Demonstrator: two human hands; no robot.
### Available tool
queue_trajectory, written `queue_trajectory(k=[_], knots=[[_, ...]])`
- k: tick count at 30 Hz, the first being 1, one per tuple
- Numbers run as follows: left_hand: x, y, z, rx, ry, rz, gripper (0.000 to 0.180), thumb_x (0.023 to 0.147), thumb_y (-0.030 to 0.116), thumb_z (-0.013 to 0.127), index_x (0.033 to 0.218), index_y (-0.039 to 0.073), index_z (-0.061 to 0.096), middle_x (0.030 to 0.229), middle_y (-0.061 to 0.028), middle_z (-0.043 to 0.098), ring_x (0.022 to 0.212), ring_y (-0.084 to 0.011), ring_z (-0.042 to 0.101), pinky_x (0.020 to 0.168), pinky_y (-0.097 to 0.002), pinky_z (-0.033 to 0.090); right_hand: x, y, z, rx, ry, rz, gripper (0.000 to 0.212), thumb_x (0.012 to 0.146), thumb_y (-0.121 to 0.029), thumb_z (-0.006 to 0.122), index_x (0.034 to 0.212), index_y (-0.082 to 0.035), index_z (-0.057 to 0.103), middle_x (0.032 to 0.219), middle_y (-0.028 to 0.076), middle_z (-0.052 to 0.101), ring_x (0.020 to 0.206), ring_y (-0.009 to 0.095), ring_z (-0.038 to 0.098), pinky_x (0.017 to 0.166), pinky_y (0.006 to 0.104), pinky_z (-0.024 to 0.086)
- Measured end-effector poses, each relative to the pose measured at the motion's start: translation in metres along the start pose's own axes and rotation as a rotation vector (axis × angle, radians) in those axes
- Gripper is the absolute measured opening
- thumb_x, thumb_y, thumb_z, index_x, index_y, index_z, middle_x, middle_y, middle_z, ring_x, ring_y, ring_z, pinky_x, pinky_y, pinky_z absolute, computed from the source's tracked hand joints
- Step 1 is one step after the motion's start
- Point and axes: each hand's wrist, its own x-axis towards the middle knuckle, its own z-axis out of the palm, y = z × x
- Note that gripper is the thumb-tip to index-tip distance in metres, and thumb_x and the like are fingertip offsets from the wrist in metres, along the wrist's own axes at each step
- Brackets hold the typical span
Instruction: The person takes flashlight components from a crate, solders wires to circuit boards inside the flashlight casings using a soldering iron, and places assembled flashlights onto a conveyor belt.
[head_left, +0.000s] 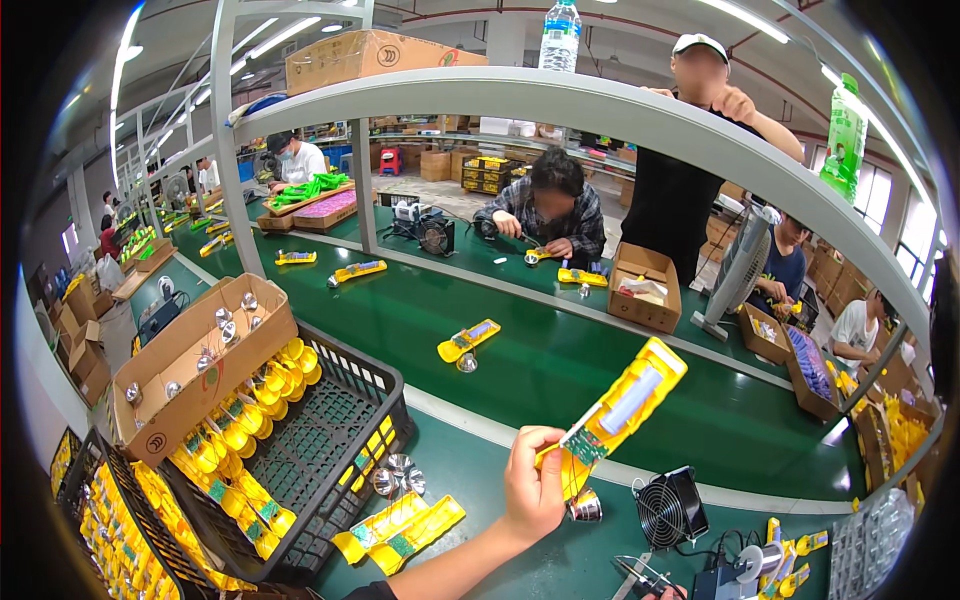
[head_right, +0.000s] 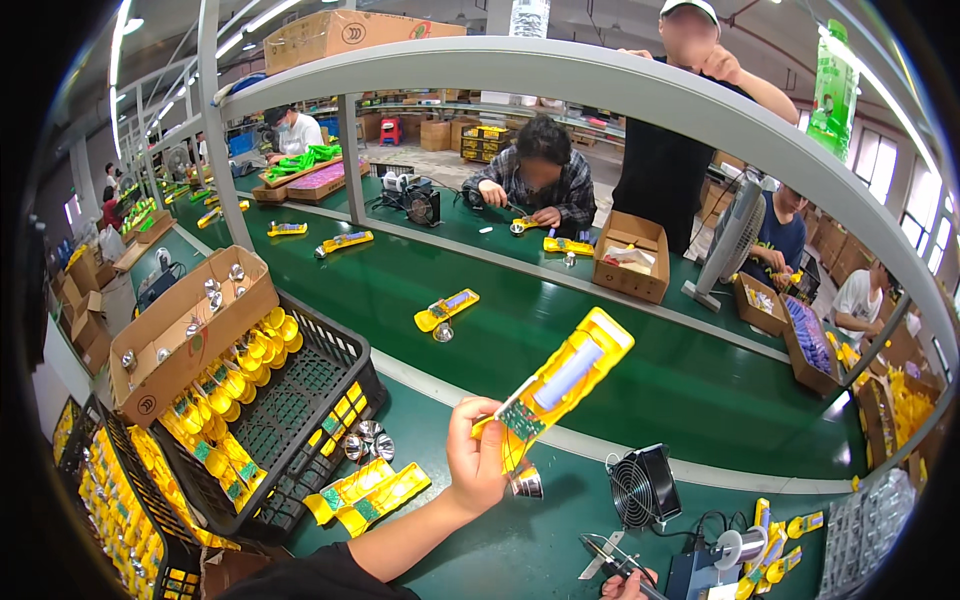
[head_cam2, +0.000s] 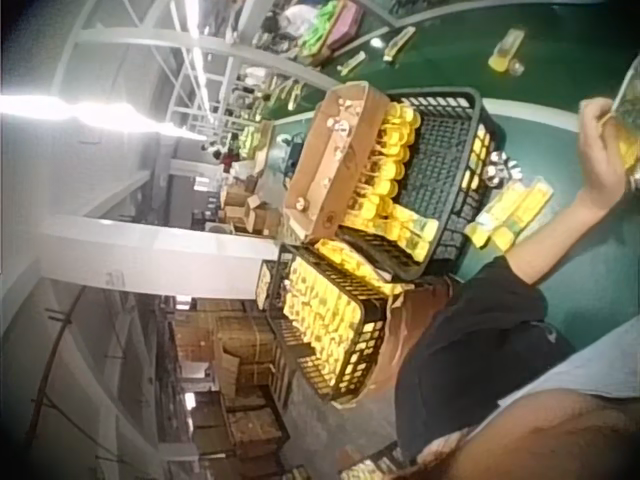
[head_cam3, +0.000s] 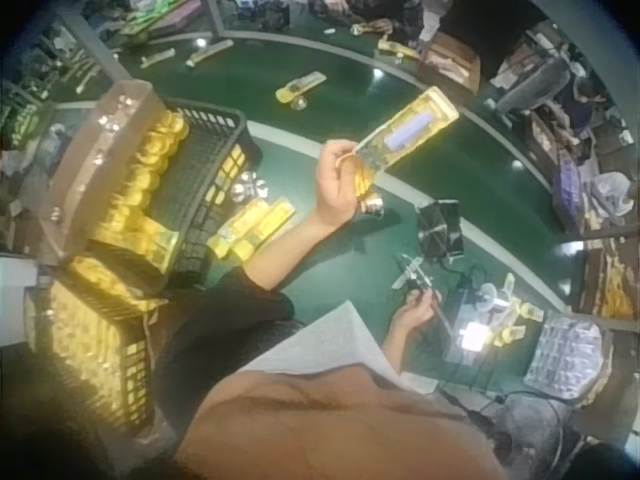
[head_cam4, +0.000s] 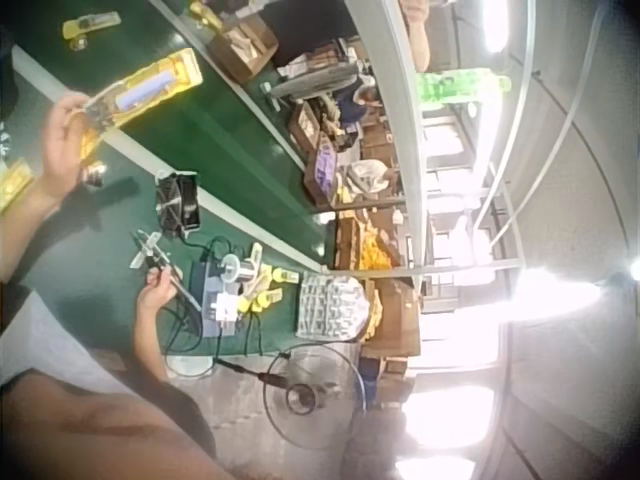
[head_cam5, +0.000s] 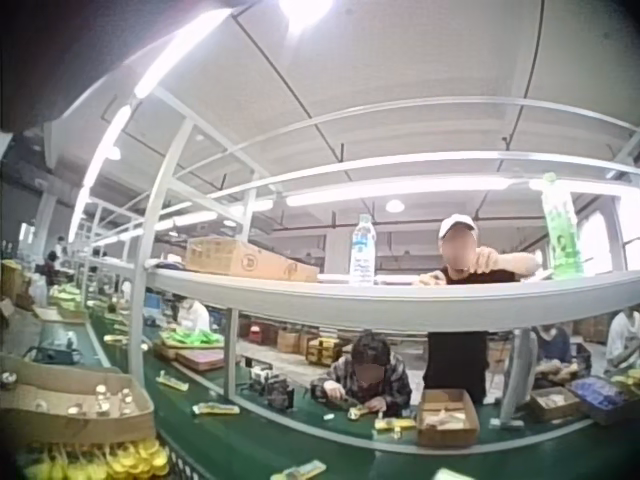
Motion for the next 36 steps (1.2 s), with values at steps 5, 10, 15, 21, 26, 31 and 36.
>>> queue_trajectory(k=[5, 10, 15, 21, 26, 31, 36], knots=[[0.006, 0.014, -0.001, -0.050, -0.152, -0.095, 0.031, 0.092, 0.014, 0.035, 0.118, -0.001, 0.042, 0.100, -0.0072, 0.042, 0.081, -0.0127, 0.054, 0.052, -0.0227, 0.051, 0.002, 0.001, -0.002, -0.005, 0.028, -0.004, 0.011, 0.081, -0.010, 0.051, 0.089, -0.003, 0.050, 0.076, 0.006, 0.053, 0.055, 0.010, 0.047, 0.045, 0.0180, 0.036], [0.003, 0.010, -0.002, -0.145, -0.109, -0.108, 0.031, 0.092, 0.015, 0.036, 0.121, 0.002, 0.037, 0.107, -0.0100, 0.046, 0.079, -0.0123, 0.055, 0.051, -0.0225, 0.050, 0.003, 0.004, -0.002, 0.017, 0.026, -0.006, 0.012, 0.081, -0.010, 0.052, 0.090, -0.002, 0.050, 0.077, 0.007, 0.054, 0.054, 0.010, 0.048, 0.043, 0.0177, 0.036], [0.000, 0.006, -0.001, -0.218, -0.104, -0.151, 0.025, 0.092, 0.014, 0.036, 0.114, 0.004, 0.038, 0.107, -0.0112, 0.047, 0.076, -0.0114, 0.055, 0.050, -0.0225, 0.050, 0.004, 0.004, -0.007, 0.016, 0.017, -0.003, 0.012, 0.081, -0.009, 0.052, 0.090, -0.002, 0.051, 0.077, 0.007, 0.055, 0.054, 0.010, 0.049, 0.043, 0.0176, 0.037], [-0.001, 0.000, -0.001, -0.023, -0.036, 0.087, 0.012, 0.089, 0.005, 0.041, 0.100, 0.002, 0.045, 0.091, -0.0102, 0.048, 0.073, -0.0143, 0.052, 0.058, -0.0235, 0.045, 0.001, 0.001, 0.002, -0.001, 0.050, -0.007, 0.011, 0.082, -0.011, 0.052, 0.089, -0.002, 0.051, 0.077, 0.007, 0.054, 0.054, 0.010, 0.047, 0.043, 0.0177, 0.036], [0.000, 0.006, 0.001, 0.020, -0.009, 0.168, 0.009, 0.088, 0.004, 0.042, 0.096, 0.001, 0.047, 0.087, -0.0099, 0.051, 0.071, -0.0153, 0.053, 0.060, -0.0238, 0.044, 0.002, 0.001, -0.001, -0.010, 0.016, -0.024, 0.011, 0.082, -0.011, 0.052, 0.087, -0.002, 0.051, 0.076, 0.006, 0.054, 0.053, 0.010, 0.046, 0.043, 0.0178, 0.035], [0.006, 0.026, 0.004, -0.507, 0.022, -0.363, 0.013, 0.090, 0.010, 0.041, 0.102, 0.004, 0.043, 0.091, -0.0076, 0.052, 0.061, -0.0090, 0.055, 0.045, -0.0210, 0.048, 0.003, 0.001, -0.001, 0.013, 0.030, -0.019, 0.010, 0.081, -0.010, 0.053, 0.086, -0.003, 0.050, 0.073, 0.006, 0.053, 0.052, 0.010, 0.046, 0.043, 0.0182, 0.035], [0.011, 0.014, -0.002, -0.657, 0.052, -0.476, 0.029, 0.083, 0.009, 0.054, 0.109, 0.005, 0.041, 0.080, -0.0052, 0.055, 0.050, -0.0053, 0.047, 0.044, -0.0193, 0.044, 0.003, 0.002, -0.003, 0.017, 0.052, 0.026, 0.010, 0.080, -0.009, 0.054, 0.088, -0.003, 0.050, 0.075, 0.006, 0.053, 0.054, 0.010, 0.047, 0.044, 0.0184, 0.037]])
